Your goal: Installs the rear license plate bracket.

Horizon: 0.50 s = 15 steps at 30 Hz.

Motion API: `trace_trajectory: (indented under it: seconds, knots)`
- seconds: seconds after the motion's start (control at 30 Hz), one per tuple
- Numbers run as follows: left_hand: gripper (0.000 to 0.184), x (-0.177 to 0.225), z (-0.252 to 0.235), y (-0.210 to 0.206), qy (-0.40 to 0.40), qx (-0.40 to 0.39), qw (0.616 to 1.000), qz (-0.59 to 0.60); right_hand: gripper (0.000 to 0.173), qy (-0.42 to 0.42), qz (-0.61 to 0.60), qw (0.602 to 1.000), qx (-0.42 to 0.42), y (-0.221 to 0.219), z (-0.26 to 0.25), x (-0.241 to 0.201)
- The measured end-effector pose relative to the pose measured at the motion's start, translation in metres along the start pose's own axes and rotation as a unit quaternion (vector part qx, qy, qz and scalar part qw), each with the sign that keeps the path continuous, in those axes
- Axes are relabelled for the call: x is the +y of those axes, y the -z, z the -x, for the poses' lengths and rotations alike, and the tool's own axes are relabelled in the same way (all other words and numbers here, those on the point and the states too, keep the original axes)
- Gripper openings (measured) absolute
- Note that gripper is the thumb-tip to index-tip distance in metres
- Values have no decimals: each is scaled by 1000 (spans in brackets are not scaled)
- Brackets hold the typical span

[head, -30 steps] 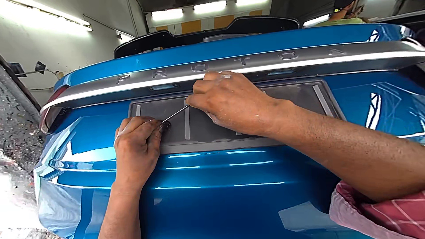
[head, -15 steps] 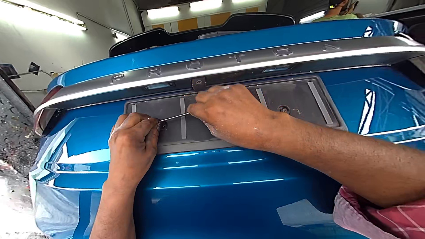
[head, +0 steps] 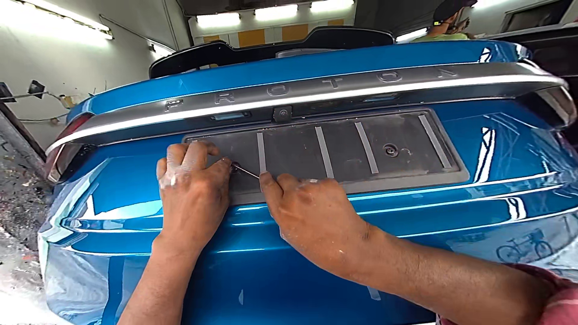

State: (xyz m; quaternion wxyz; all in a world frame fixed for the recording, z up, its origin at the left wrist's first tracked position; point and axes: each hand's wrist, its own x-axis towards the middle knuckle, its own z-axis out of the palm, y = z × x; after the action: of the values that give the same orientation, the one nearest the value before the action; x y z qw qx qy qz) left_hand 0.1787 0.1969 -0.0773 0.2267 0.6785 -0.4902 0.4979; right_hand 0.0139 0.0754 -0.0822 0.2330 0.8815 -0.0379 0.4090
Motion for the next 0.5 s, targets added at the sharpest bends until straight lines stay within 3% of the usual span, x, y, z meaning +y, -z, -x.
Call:
trace_trajectory:
  seconds: [0.5]
  knots:
    - [23,-20,-2,-9,-52,-3,996,75,41,-119,-68,988,74,-19,10,-54]
